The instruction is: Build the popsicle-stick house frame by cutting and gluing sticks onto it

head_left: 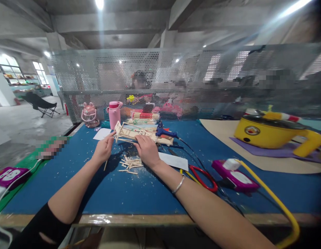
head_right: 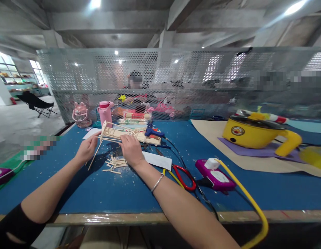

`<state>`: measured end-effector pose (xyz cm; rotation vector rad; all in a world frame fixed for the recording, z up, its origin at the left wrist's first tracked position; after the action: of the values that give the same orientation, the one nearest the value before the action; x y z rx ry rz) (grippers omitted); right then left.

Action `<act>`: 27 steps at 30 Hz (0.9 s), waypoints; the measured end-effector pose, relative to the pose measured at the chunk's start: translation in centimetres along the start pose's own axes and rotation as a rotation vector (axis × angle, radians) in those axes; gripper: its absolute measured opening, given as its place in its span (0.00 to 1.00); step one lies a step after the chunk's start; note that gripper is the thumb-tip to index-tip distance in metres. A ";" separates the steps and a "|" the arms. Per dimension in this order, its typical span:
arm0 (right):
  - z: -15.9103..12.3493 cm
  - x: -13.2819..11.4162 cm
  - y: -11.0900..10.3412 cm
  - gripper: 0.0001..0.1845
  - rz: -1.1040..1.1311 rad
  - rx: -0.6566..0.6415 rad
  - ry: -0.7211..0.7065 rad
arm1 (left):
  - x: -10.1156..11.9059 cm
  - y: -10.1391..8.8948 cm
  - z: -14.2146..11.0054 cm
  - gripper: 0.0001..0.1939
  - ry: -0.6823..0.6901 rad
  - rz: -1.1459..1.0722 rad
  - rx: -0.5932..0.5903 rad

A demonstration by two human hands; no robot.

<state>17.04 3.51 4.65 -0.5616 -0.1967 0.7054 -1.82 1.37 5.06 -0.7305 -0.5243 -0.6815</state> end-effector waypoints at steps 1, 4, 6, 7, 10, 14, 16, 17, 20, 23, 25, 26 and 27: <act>0.0 0.0 0.0 0.14 -0.004 -0.006 0.003 | 0.2 0.4 -0.2 0.23 0.039 0.053 -0.053; 0.0 0.2 -0.1 0.14 -0.012 -0.025 0.005 | 0.8 0.7 -0.5 0.20 0.080 0.195 -0.028; 0.1 0.3 0.0 0.13 -0.015 -0.041 -0.011 | 1.1 0.6 -0.6 0.18 0.099 0.270 0.020; 0.1 0.4 0.0 0.13 -0.021 -0.052 -0.016 | 1.2 0.4 -0.5 0.17 0.107 0.299 0.036; 0.1 0.4 0.4 0.11 -0.054 -0.099 -0.026 | 1.0 -0.4 -0.4 0.17 0.102 0.360 0.086; -0.1 -0.3 1.3 0.10 -0.103 -0.194 -0.089 | 0.9 -1.6 -0.3 0.18 0.081 0.417 0.197; -0.2 -0.5 1.9 0.08 -0.124 -0.250 -0.109 | 1.5 -1.8 -0.6 0.17 0.142 0.392 0.251; -0.2 -0.6 2.1 0.08 -0.128 -0.276 -0.109 | 2.1 -1.8 -0.8 0.17 0.191 0.357 0.266; 0.0 -0.5 2.0 0.11 -0.032 -0.299 -0.049 | 3.7 -1.2 -1.7 0.15 0.303 0.220 0.241; 0.4 -0.8 0.2 0.23 0.314 -0.206 0.147 | 4.9 -0.2 -2.5 0.14 0.267 0.118 0.120; 0.3 -1.7 -0.5 0.34 0.703 -0.260 0.299 | 5.4 0.2 -2.8 0.14 0.263 0.063 0.072; 0.1 -2.5 -0.6 0.36 0.909 -0.362 0.343 | 5.6 0.3 -2.9 0.14 0.269 0.040 0.073; -0.2 -3.3 -0.6 0.33 1.072 -0.491 0.372 | 5.7 0.3 -2.8 0.15 0.261 0.028 0.093</act>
<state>14.94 0.86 4.90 -1.2841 0.3280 1.5830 2.74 -2.68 6.80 -0.5506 -0.3036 -0.7095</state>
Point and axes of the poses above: each hand's wrist, its own z-axis towards the middle knuckle, its own y-axis out of the palm, x = y × z, the point moved 4 cm from there along z, towards the middle knuckle, and after that the axes turned 8 degrees about x, right-handed, at the moved point
